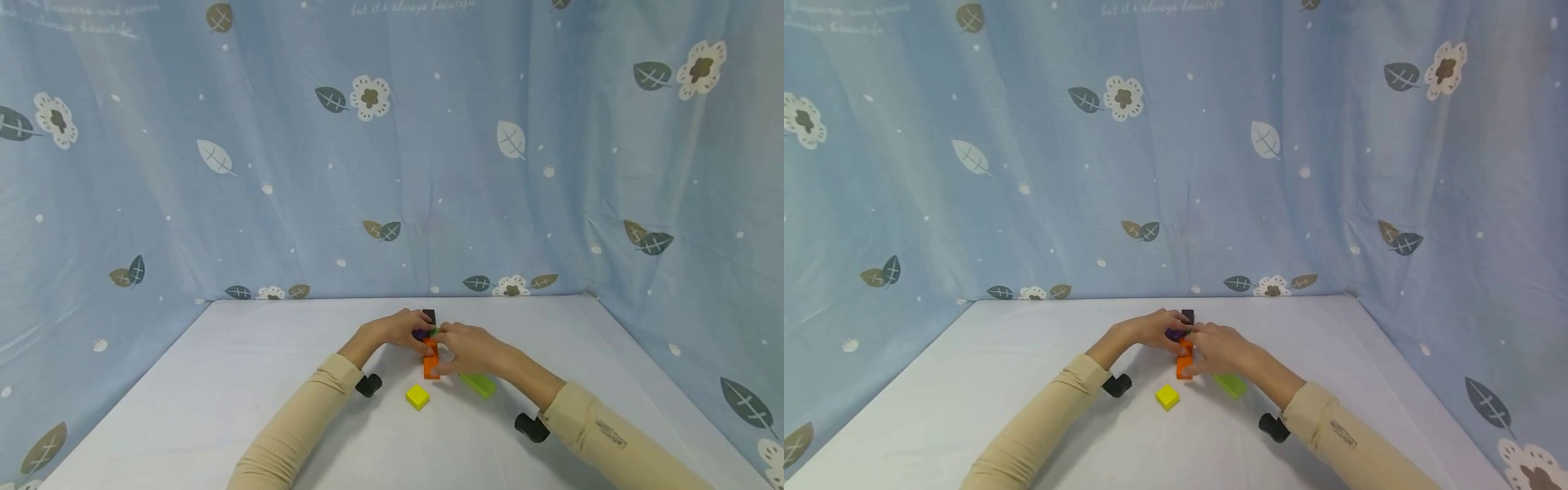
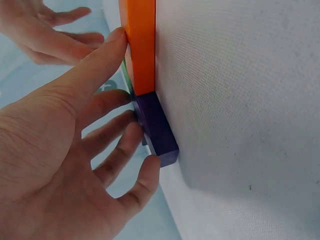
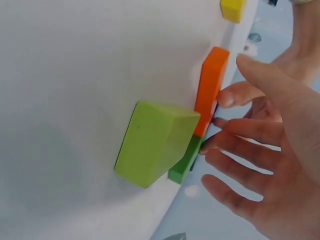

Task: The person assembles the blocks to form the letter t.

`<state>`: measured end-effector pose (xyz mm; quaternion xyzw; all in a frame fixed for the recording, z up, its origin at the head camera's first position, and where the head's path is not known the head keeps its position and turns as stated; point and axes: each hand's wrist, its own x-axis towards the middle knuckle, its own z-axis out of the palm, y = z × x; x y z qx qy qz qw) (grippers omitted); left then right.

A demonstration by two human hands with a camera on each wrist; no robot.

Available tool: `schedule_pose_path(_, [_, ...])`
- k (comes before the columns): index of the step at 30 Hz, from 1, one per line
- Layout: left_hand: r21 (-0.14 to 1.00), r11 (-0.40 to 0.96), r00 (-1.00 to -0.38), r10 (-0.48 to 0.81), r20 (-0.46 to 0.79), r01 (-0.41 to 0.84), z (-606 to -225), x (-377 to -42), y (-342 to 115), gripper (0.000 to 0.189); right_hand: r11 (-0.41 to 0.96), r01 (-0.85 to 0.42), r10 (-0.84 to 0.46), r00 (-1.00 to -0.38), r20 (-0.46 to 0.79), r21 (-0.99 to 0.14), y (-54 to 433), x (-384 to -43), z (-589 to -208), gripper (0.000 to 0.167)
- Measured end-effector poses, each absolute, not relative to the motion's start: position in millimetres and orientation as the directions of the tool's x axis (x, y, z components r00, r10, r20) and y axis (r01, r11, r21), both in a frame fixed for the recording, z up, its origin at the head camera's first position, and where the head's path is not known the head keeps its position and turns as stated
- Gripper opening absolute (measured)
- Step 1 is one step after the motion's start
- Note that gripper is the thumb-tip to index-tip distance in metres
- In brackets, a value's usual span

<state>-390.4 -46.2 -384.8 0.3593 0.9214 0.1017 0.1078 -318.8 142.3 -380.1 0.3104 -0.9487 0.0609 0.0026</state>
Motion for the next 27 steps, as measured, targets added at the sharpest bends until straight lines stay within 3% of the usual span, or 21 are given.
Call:
schedule_pose_path(6, [0.251, 0.722, -0.717, 0.685, -0.131, 0.644, -384, -390, -45, 0.059, 0.805, -0.586, -0.579, -0.81, 0.093, -0.091, 142, -308, -377, 0.048])
schedule_pose_path(11, [0.275, 0.726, -0.722, 0.679, -0.136, 0.631, -382, -388, -45, 0.059, 0.786, -0.604, -0.591, -0.797, 0.123, -0.135, 140, -296, -375, 0.04])
schedule_pose_path(27, [0.289, 0.75, -0.746, 0.649, -0.15, 0.595, -382, -386, -46, 0.06, 0.783, -0.567, -0.562, -0.821, 0.101, -0.257, 129, -262, -378, 0.034])
